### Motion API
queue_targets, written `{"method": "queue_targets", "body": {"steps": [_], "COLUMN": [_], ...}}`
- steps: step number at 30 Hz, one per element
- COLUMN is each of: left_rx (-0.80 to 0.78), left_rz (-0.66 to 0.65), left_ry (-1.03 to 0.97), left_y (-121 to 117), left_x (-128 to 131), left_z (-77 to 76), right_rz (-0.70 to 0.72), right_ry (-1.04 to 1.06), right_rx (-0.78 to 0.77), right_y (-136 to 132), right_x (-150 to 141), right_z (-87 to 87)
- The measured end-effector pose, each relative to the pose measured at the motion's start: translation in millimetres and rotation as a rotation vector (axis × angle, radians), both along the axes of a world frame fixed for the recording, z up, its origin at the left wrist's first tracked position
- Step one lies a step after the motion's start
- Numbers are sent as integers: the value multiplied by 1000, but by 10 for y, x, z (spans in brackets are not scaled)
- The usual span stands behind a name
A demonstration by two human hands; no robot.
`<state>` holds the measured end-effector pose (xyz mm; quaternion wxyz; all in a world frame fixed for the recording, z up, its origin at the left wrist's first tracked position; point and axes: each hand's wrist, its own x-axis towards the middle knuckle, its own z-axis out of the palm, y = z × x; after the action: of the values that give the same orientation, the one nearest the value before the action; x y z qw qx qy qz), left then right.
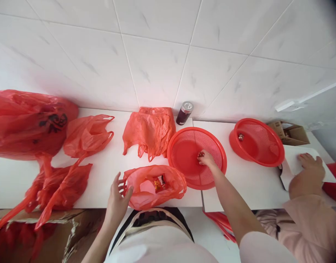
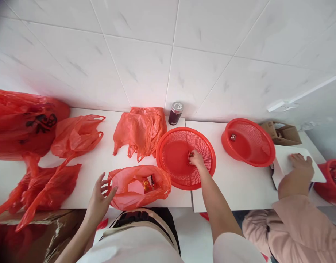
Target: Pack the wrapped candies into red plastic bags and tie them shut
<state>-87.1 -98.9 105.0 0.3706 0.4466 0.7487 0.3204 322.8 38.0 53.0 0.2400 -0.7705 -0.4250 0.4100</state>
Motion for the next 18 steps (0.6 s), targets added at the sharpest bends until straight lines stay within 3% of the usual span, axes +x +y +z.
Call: {"method": "queue_targets", "body": {"steps": [2,5,8,11,14,16,18], "left_rx": [-20,-80,-142,-134,-114,-106,-103], "left_rz": [-2,-11,-63,-105,-127,-127,-122], "left_ry": [7,-52,-181,-263,-317,-338,-345], "left_y": [3,36,98,152,167,157,139], "left_x": [-27,-57,-59,-45,-75,-141,-235], "left_z": [-12,-3,29,67,90,89,73], "right_rz": [12,94,364,642,671,636,617], "right_ry": [110,293,587,577,232,134,95], "right_rx": [-18,24,75,-3,31,84,140], "right_y": [-35,-165,-416,-683,-849,-905,-942], "right_x": [-60,-304,-851,-1591,-2142,-2265,-2205], "right_z": [200,647,985,944,676,563,570]}}
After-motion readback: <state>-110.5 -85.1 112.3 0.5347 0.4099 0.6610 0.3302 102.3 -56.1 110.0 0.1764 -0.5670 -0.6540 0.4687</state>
